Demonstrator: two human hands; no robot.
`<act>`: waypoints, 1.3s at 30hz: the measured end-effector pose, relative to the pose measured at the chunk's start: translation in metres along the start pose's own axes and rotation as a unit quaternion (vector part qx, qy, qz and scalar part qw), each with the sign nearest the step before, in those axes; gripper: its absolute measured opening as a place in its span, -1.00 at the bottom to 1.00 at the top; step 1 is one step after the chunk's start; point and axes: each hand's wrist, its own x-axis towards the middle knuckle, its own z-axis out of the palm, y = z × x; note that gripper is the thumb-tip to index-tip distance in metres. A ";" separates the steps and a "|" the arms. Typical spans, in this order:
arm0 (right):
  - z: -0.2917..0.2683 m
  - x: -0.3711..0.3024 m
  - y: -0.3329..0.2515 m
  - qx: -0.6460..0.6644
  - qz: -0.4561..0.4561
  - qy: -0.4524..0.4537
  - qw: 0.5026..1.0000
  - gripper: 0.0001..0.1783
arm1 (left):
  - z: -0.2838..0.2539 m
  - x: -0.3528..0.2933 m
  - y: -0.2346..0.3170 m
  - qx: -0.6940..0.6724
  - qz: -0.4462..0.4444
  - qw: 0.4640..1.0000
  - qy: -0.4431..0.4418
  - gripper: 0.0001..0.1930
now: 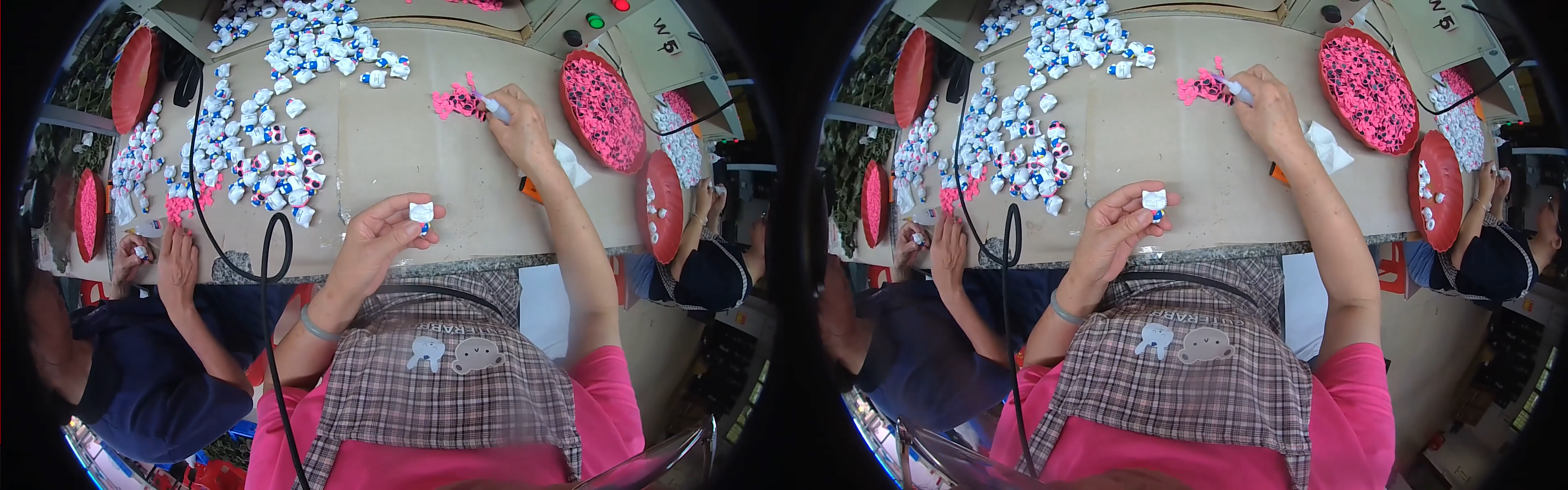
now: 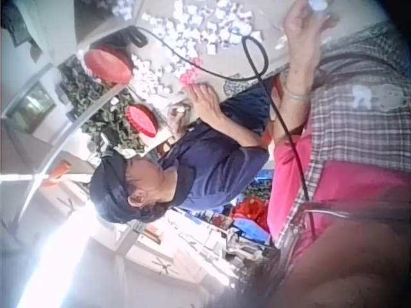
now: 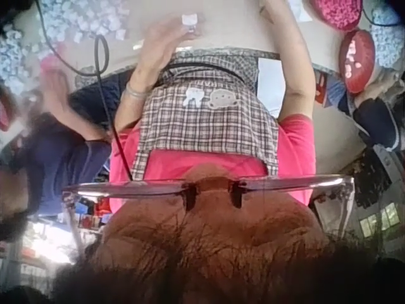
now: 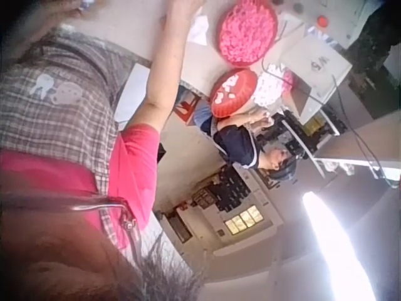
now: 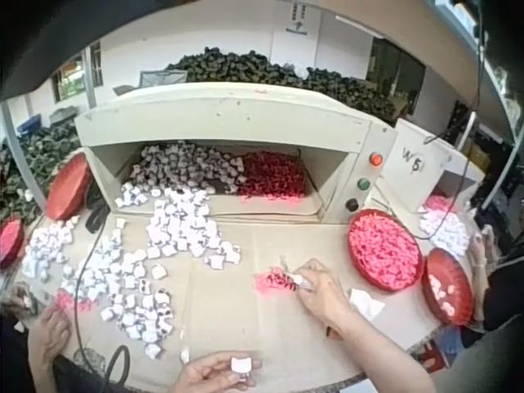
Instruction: The person assembles small figurines by applying glue from a squeeze bottle and attaching plastic accessories to each figurine by hand before placing the finished pieces into a pile.
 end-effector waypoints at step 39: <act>-0.011 -0.094 -0.084 0.341 0.181 -0.229 0.894 -0.85 | 0.009 -0.001 -0.013 0.158 0.077 0.984 0.042 -0.64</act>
